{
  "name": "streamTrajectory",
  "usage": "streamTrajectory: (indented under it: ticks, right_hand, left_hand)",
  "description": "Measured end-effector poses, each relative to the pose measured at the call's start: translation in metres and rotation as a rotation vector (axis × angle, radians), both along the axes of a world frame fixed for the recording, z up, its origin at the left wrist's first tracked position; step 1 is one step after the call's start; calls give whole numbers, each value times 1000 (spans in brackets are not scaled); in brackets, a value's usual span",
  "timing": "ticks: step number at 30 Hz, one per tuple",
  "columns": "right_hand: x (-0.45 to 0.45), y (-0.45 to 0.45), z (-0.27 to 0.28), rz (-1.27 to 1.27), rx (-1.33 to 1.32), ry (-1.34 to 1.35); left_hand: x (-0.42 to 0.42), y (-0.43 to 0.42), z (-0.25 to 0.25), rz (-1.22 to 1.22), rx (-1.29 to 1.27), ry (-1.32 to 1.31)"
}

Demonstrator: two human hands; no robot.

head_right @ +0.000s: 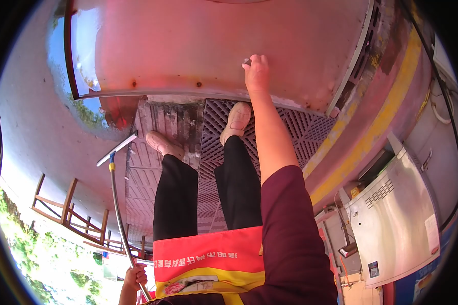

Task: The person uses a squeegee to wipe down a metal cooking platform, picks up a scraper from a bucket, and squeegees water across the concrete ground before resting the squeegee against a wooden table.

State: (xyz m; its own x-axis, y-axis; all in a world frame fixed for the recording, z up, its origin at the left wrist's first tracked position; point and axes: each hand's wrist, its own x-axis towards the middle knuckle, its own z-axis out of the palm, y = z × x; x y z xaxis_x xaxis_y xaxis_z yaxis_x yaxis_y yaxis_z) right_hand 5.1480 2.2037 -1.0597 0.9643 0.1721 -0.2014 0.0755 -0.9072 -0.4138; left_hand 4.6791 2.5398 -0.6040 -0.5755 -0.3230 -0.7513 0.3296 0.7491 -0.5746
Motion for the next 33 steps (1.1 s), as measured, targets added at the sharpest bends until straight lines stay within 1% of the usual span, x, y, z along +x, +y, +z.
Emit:
streamTrajectory:
  ticks: [2, 5, 8, 11, 14, 17, 20, 24, 27, 29, 32, 33]
  right_hand:
    - [2, 2, 2, 69, -69, -37]
    - [6, -2, -1, 127, -40, -13]
    - [11, -3, 1, 175, -89, 32]
    - [14, -7, -6, 204, -133, 32]
    - [18, -7, -14, 149, -144, 49]
    - [13, -8, -11, 114, -56, 4]
    - [9, -2, 5, 125, 47, 25]
    - [13, 3, 6, 160, -70, 22]
    - [13, 5, -3, 182, -147, 35]
    - [13, 8, -3, 209, -207, 52]
    - [11, 10, -4, 274, -189, -6]
    - [5, 14, -2, 207, -80, 156]
  left_hand:
    - [3, -2, 0, -24, 14, 6]
    - [10, -3, -2, -38, 22, 14]
    - [9, -5, -2, -42, 28, 21]
    - [9, -5, -1, -50, 35, 16]
    - [5, -6, -1, -39, 44, 7]
    - [3, -6, -1, -38, 44, 12]
    - [1, -7, -1, -31, 46, 11]
    - [6, -9, -1, -65, 38, 7]
    - [-17, -6, -1, 11, 35, -26]
    - [-16, -8, -2, 4, 32, -24]
    - [-17, -9, -3, 16, 24, -25]
    - [-19, -9, -2, 22, 22, -27]
